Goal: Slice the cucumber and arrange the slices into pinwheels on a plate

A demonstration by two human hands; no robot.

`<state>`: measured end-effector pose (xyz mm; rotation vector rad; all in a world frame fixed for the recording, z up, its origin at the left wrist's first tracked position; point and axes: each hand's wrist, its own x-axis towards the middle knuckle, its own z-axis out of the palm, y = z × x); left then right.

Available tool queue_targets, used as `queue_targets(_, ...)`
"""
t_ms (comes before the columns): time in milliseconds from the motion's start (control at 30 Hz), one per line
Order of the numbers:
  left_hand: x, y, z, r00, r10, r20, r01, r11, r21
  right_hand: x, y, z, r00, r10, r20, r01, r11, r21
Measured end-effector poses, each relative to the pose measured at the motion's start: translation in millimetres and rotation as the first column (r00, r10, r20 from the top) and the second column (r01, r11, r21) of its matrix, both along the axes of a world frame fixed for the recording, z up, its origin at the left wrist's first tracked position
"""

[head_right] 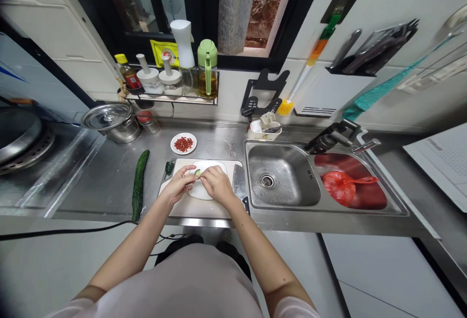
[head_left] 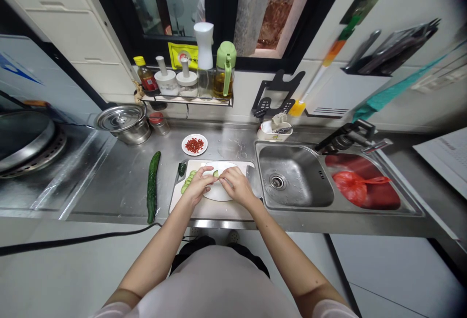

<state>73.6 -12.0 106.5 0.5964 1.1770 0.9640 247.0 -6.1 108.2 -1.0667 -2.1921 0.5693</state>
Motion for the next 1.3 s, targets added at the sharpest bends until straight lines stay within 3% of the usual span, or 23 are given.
queue_targets(200, -1, 3, 1.4, 1.0, -0.016, -0.027, 0.016, 0.999, 0.03, -2, 0, -1.5, 0.999, -0.012, -0.046, 0.011, 1.0, -0.016)
queue_targets(500, -1, 6, 3.0, 0.996, -0.031, -0.089, 0.046, 0.984, 0.172, -5, 4, -7.6, 0.989, -0.06, -0.136, 0.035, 0.982, -0.184)
queue_targets(667, 1, 9, -4.7, 0.993, -0.037, -0.114, 0.064, 0.967, 0.245, -6, 8, -18.3, 0.976, -0.125, -0.177, 0.067, 0.951, -0.3)
queue_targets(933, 8, 22, -34.8, 0.992, -0.033, -0.123, 0.065, 0.961, 0.267, -5, 21, -46.8, 0.945, -0.243, -0.217, 0.114, 0.87, -0.481)
queue_targets(1167, 15, 46, -78.2, 0.985, -0.033, -0.171, 0.069, 0.975, 0.21, -5, 41, -88.0, 0.936, -0.343, -0.078, 0.24, 0.785, -0.571)
queue_targets(1300, 17, 60, -95.8, 0.968, -0.052, -0.247, 0.095, 0.982, 0.166, -4, 50, -104.3, 0.934, -0.357, -0.008, 0.288, 0.767, -0.573)
